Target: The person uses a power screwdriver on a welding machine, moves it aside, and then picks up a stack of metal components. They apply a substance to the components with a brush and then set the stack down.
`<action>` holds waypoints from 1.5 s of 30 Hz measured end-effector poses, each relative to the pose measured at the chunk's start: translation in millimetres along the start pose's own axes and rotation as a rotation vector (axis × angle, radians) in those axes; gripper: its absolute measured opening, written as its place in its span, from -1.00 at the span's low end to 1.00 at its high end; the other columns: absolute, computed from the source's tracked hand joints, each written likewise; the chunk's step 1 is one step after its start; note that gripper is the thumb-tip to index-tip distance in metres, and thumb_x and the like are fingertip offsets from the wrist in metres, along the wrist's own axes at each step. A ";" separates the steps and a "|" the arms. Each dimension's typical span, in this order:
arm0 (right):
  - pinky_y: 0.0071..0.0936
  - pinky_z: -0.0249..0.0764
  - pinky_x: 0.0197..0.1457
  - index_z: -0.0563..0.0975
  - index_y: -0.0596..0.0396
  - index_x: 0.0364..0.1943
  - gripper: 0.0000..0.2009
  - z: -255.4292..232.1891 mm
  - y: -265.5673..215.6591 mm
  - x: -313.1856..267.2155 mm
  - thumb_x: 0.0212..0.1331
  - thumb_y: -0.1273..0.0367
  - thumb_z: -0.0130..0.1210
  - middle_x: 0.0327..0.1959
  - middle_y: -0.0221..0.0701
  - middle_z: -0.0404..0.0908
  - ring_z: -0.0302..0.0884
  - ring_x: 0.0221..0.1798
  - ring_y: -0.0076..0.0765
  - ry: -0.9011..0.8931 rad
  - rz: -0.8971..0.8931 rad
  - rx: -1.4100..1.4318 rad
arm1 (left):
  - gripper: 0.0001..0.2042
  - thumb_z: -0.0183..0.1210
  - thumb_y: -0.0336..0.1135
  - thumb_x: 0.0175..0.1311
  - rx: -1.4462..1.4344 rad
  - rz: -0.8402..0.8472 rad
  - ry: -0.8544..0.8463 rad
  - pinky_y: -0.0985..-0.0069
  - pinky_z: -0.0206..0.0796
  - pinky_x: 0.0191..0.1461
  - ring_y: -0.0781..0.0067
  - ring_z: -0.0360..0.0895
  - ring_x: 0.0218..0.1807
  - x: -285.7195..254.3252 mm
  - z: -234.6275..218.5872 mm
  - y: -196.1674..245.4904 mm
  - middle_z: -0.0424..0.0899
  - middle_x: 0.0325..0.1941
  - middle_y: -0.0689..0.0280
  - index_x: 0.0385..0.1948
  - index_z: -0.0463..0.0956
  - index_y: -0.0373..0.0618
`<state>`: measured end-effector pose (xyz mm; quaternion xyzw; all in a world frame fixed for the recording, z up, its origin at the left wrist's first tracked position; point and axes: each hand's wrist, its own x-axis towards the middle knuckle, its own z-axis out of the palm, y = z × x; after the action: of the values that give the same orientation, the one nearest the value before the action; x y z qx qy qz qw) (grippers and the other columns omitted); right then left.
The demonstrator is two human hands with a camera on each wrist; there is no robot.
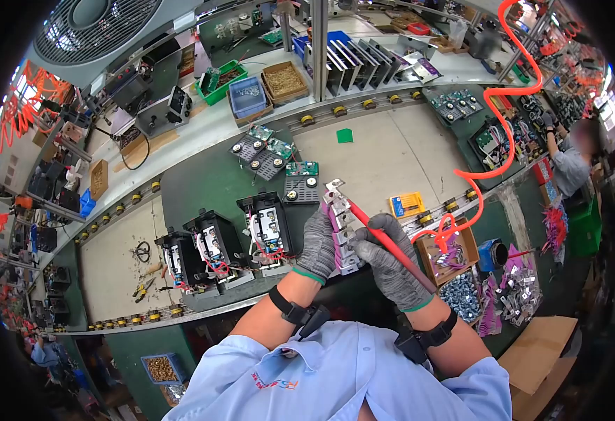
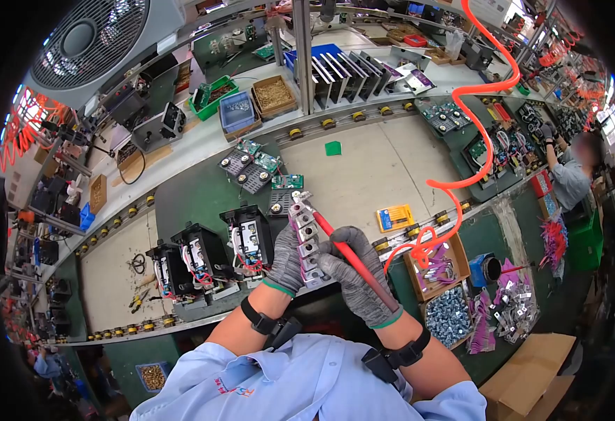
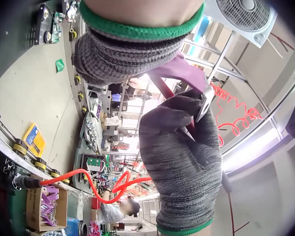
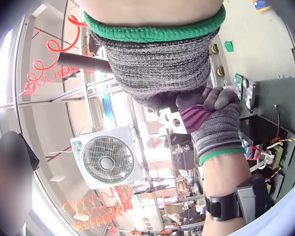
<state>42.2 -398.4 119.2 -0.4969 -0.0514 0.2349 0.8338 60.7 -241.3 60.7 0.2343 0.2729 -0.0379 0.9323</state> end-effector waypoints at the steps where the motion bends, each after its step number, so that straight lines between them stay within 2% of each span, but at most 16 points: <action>1: -0.53 0.48 0.15 0.44 -0.02 0.08 -0.64 -1.3 -1.6 0.5 0.23 0.51 0.24 -0.07 -0.43 0.58 0.52 -0.02 -0.54 0.009 -0.005 -0.044 | -0.84 0.10 -0.17 0.50 0.004 -0.002 0.003 0.54 0.46 -0.54 0.57 0.58 -0.51 0.5 -1.5 -1.3 0.62 -0.44 0.46 -0.19 0.57 0.01; 7: -0.53 0.50 0.13 0.44 -0.01 0.09 -0.63 -13.7 -7.3 -7.7 0.24 0.49 0.27 -0.07 -0.42 0.58 0.53 -0.03 -0.53 0.018 -0.001 -0.113 | -0.79 0.10 -0.10 0.50 0.000 -0.017 -0.028 0.49 0.52 -0.44 0.54 0.61 -0.46 13.5 -10.6 -1.4 0.67 -0.38 0.44 -0.17 0.59 0.01; 8: -0.54 0.50 0.12 0.44 0.00 0.09 -0.63 -13.8 -9.0 -10.1 0.23 0.49 0.28 -0.08 -0.43 0.58 0.53 -0.04 -0.54 0.012 0.021 -0.095 | -0.61 0.07 0.16 0.48 0.052 -0.027 0.029 0.44 0.43 -0.53 0.52 0.53 -0.53 16.6 -13.2 -4.1 0.62 -0.45 0.43 -0.22 0.60 0.02; 12: -0.54 0.51 0.09 0.44 0.01 0.09 -0.62 -20.3 -4.2 -8.9 0.23 0.50 0.29 -0.11 -0.44 0.56 0.52 -0.05 -0.57 -0.003 0.025 -0.209 | -0.64 0.07 0.13 0.48 0.093 -0.013 0.083 0.44 0.46 -0.43 0.51 0.55 -0.46 19.0 2.2 -6.6 0.63 -0.45 0.43 -0.25 0.59 0.05; 19: -0.49 0.53 -0.04 0.47 0.01 0.03 -0.67 -28.5 2.0 -1.2 0.24 0.43 0.31 -0.21 -0.42 0.60 0.58 -0.19 -0.49 0.011 -0.060 -0.154 | -0.62 0.08 0.19 0.44 0.127 -0.053 0.094 0.46 0.38 -0.52 0.50 0.51 -0.55 32.3 1.2 -13.4 0.62 -0.48 0.46 -0.29 0.59 0.10; 21: -0.49 0.53 -0.05 0.47 0.02 0.02 -0.69 -37.1 -5.1 -6.5 0.26 0.41 0.31 -0.23 -0.43 0.60 0.58 -0.20 -0.49 0.040 -0.097 -0.189 | -0.82 0.11 -0.12 0.44 0.019 -0.084 0.052 0.46 0.51 -0.35 0.41 0.61 -0.42 42.5 -17.0 -10.4 0.63 -0.42 0.43 -0.18 0.58 0.03; 25: -0.48 0.52 -0.07 0.51 0.08 -0.15 -0.81 -75.2 -44.9 -40.5 0.30 0.34 0.26 -0.25 -0.42 0.61 0.60 -0.19 -0.54 -0.123 -0.094 -0.754 | -0.76 0.03 0.04 0.44 -0.075 -0.277 -0.307 0.40 0.25 -0.61 0.45 0.42 -0.66 57.8 -65.7 9.3 0.48 -0.58 0.51 -0.19 0.58 0.20; 28: -0.48 0.50 -0.07 0.53 0.07 -0.20 -0.82 -103.5 -43.7 -96.2 0.28 0.32 0.26 -0.25 -0.40 0.60 0.60 -0.16 -0.48 0.030 0.028 -0.696 | -0.75 -0.01 0.03 0.45 -0.045 -0.238 -0.281 0.37 0.15 -0.70 0.48 0.32 -0.74 61.3 -95.0 16.8 0.40 -0.63 0.51 -0.21 0.58 0.17; 29: -0.34 0.52 -0.15 0.53 0.08 -0.18 -0.79 -112.1 -46.0 -114.6 0.28 0.27 0.24 -0.32 -0.31 0.64 0.67 -0.26 -0.23 0.058 -0.029 -0.823 | -0.74 0.00 0.01 0.45 -0.047 -0.246 -0.370 0.37 0.14 -0.71 0.47 0.31 -0.75 64.9 -104.1 18.6 0.38 -0.64 0.48 -0.18 0.59 0.13; 30: -0.34 0.54 -0.15 0.55 0.07 -0.19 -0.82 -118.8 -53.3 -134.5 0.29 0.29 0.21 -0.33 -0.30 0.63 0.68 -0.28 -0.19 0.076 -0.021 -0.888 | -0.72 0.00 -0.01 0.44 -0.051 -0.248 -0.455 0.37 0.13 -0.71 0.47 0.29 -0.75 67.3 -114.0 20.3 0.36 -0.65 0.46 -0.15 0.60 0.08; 35: -0.36 0.56 -0.14 0.56 0.07 -0.11 -0.73 -150.2 -93.8 -220.5 0.28 0.20 0.17 -0.31 -0.28 0.64 0.68 -0.26 -0.21 0.613 0.037 -1.157 | -0.71 0.05 -0.01 0.41 0.147 -0.158 -0.268 0.39 0.19 -0.71 0.44 0.31 -0.75 51.0 -111.4 15.8 0.44 -0.63 0.41 -0.16 0.61 0.03; 36: -0.46 0.51 -0.16 0.56 0.11 -0.05 -0.68 -160.8 -101.5 -228.7 0.32 0.16 0.15 -0.30 -0.37 0.62 0.60 -0.27 -0.36 0.664 -0.120 -1.011 | -0.71 0.04 0.01 0.43 0.154 -0.179 -0.270 0.39 0.16 -0.72 0.45 0.29 -0.76 54.9 -112.1 12.0 0.41 -0.65 0.43 -0.19 0.60 0.04; 40: -0.48 0.47 -0.13 0.58 0.18 -0.08 -0.72 -229.6 -122.9 -226.3 0.37 0.23 0.13 -0.32 -0.41 0.58 0.51 -0.25 -0.47 0.974 -0.216 -1.085 | -0.71 0.08 0.01 0.38 0.110 -0.304 -0.260 0.40 0.12 -0.73 0.38 0.31 -0.78 56.7 -94.2 -3.0 0.44 -0.69 0.37 -0.31 0.56 -0.01; 43: -0.39 0.52 -0.06 0.60 0.20 -0.09 -0.78 -317.2 -109.0 -204.0 0.33 0.33 0.16 -0.25 -0.33 0.66 0.59 -0.21 -0.37 1.016 -0.287 -1.028 | -0.71 0.08 0.01 0.38 0.186 -0.259 -0.191 0.39 0.10 -0.74 0.38 0.30 -0.78 43.3 -74.2 -16.6 0.41 -0.71 0.37 -0.33 0.56 -0.01; 44: -0.39 0.52 -0.06 0.60 0.20 -0.09 -0.78 -349.3 -101.1 -196.8 0.33 0.33 0.16 -0.25 -0.33 0.66 0.59 -0.21 -0.37 1.010 -0.288 -1.025 | -0.69 -0.05 0.03 0.53 0.197 -0.232 -0.243 0.42 -0.01 -0.79 0.51 0.13 -0.84 43.4 -75.0 -24.1 0.11 -0.77 0.55 -0.29 0.53 0.07; 45: -0.34 0.55 -0.03 0.62 0.18 -0.08 -0.79 -380.1 -92.6 -189.1 0.27 0.37 0.19 -0.21 -0.27 0.68 0.63 -0.17 -0.26 0.980 -0.278 -1.182 | -0.69 -0.05 0.03 0.53 0.198 -0.225 -0.238 0.42 -0.01 -0.79 0.51 0.13 -0.84 41.3 -77.0 -27.2 0.11 -0.77 0.55 -0.29 0.53 0.07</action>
<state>27.9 -824.6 35.6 -0.8949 0.1442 -0.1845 0.3800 52.5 -227.9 -29.3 0.2868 0.1800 -0.1962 0.9203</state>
